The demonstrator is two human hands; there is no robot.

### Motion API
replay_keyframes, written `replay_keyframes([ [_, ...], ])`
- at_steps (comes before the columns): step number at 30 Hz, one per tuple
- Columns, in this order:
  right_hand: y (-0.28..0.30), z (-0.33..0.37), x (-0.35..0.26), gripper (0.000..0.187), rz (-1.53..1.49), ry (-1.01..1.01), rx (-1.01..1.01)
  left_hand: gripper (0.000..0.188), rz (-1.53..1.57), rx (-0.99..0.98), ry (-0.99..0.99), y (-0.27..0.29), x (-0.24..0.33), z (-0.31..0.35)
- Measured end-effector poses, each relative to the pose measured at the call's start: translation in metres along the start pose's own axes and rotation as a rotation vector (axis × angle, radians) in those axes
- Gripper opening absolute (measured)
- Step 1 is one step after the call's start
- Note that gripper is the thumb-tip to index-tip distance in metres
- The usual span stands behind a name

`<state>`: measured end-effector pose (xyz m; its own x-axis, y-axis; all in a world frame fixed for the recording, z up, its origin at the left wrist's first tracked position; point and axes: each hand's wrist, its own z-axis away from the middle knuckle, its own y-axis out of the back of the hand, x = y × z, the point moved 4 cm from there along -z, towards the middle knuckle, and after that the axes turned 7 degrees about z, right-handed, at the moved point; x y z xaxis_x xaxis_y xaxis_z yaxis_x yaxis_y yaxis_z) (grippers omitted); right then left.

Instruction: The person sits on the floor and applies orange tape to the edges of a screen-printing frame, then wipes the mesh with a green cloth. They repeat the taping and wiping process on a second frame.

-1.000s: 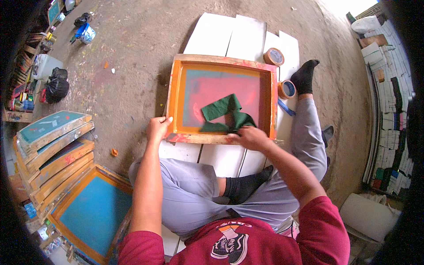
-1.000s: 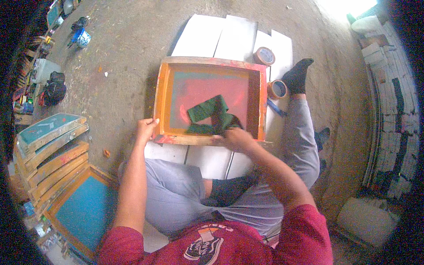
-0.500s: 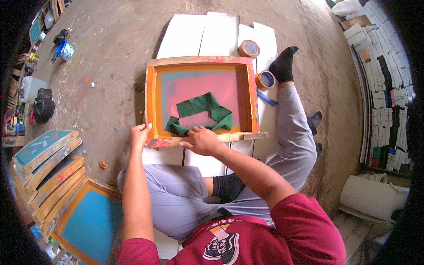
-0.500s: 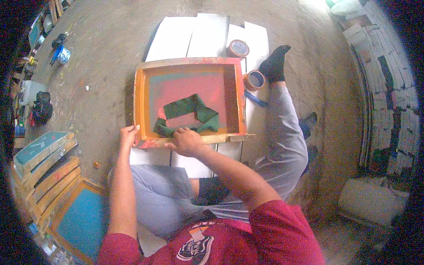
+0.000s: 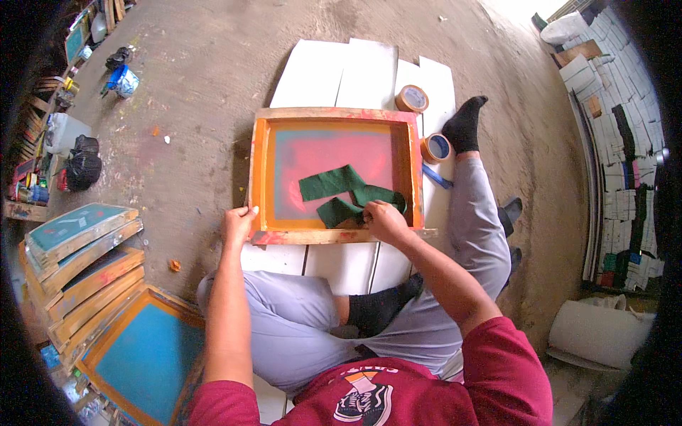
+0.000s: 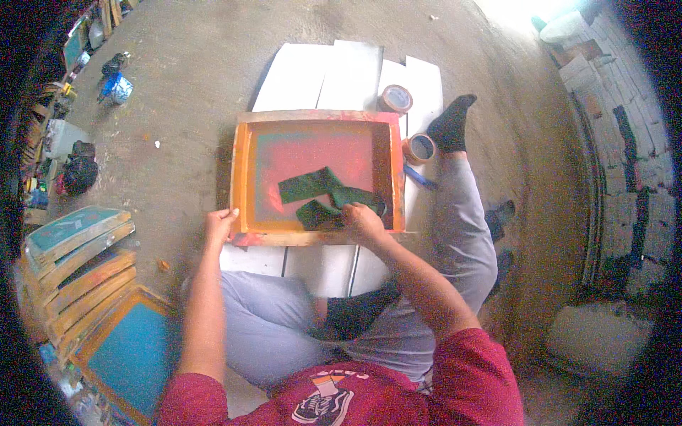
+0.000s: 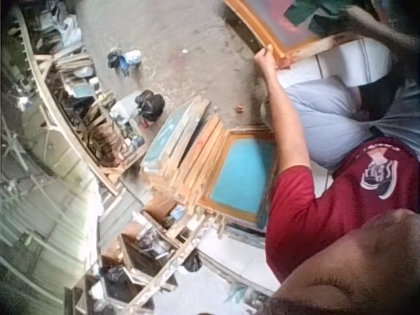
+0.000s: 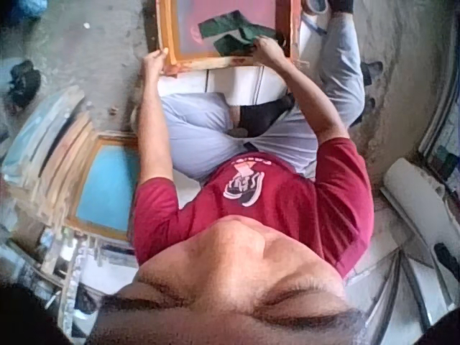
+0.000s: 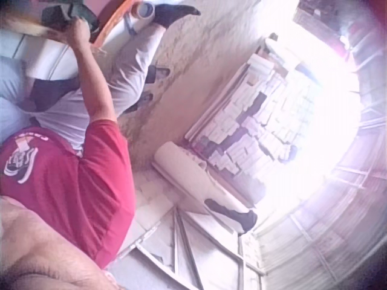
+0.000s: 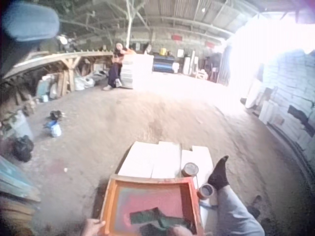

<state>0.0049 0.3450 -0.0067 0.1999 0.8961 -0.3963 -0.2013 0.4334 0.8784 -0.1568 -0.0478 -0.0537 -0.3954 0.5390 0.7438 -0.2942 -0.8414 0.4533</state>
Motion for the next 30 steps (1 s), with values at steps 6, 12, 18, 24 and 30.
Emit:
replay_keyframes([
  [6,0.027,-0.058,-0.049,0.042,0.033,-0.117,0.054,0.044,-0.027,0.044,0.014,0.005,-0.018,-0.006],
  [12,0.058,-0.103,-0.025,0.016,-0.006,-0.142,0.285,0.028,0.034,0.048,-0.060,-0.001,-0.014,-0.007],
  [18,0.119,-0.088,0.001,0.047,-0.203,-0.196,0.592,0.039,-0.086,0.064,-0.173,-0.005,0.005,0.007],
  [24,0.093,0.005,0.055,0.064,0.065,-0.452,0.435,0.042,-0.160,0.198,-0.287,-0.008,0.018,0.023],
  [30,0.046,0.014,0.079,0.068,0.333,-0.130,0.480,0.046,-0.254,0.231,-0.331,-0.010,0.000,0.012],
])
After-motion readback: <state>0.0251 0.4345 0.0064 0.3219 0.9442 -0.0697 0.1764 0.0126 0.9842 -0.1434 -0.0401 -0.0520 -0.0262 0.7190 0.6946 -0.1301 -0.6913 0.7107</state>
